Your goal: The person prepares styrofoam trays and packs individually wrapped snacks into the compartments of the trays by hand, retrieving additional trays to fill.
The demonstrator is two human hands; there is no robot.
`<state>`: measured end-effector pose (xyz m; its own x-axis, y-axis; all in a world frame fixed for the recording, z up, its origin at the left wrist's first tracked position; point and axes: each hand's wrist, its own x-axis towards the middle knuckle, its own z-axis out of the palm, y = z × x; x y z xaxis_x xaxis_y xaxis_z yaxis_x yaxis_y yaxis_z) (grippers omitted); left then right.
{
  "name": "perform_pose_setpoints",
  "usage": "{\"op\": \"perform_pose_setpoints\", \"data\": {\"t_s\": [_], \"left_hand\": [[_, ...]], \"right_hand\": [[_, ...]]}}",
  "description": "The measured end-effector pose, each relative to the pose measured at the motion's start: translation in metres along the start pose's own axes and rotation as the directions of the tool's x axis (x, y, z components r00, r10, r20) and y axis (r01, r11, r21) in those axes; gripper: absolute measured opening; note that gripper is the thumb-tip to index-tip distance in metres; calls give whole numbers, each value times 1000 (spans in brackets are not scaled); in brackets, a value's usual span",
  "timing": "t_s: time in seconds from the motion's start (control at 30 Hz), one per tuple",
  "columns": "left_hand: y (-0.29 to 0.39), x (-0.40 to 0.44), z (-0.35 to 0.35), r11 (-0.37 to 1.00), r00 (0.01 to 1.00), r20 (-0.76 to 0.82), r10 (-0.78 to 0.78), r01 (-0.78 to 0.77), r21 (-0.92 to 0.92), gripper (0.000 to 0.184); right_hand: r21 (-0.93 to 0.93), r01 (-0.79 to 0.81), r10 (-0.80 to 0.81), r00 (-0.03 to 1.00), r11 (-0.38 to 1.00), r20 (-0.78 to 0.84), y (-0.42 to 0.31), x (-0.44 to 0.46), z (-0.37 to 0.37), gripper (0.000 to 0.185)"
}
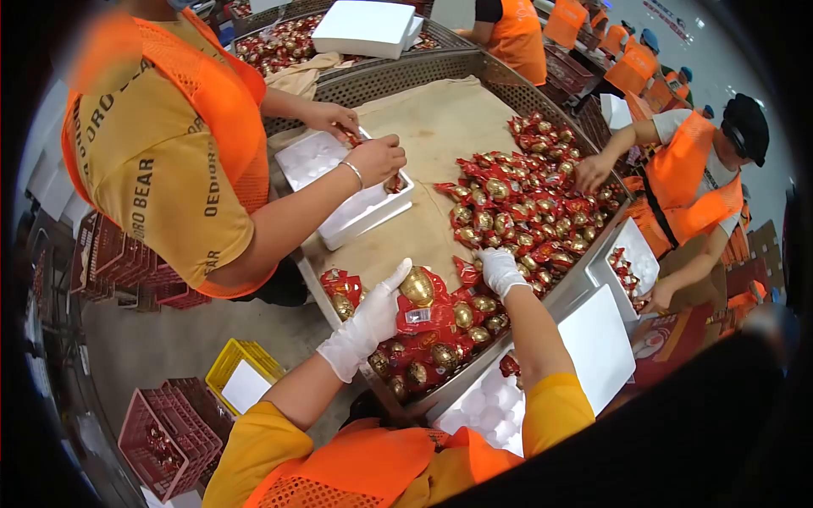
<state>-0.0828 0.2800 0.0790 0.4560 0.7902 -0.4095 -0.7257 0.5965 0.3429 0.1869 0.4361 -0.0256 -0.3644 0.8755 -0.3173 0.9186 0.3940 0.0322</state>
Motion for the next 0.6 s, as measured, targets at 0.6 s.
{"op": "perform_pose_setpoints", "data": {"t_s": [0.6], "left_hand": [[-104, 29, 82, 947, 880, 397, -261, 155, 280, 47]], "right_hand": [[844, 12, 129, 989, -536, 68, 23, -350, -20, 52]]}}
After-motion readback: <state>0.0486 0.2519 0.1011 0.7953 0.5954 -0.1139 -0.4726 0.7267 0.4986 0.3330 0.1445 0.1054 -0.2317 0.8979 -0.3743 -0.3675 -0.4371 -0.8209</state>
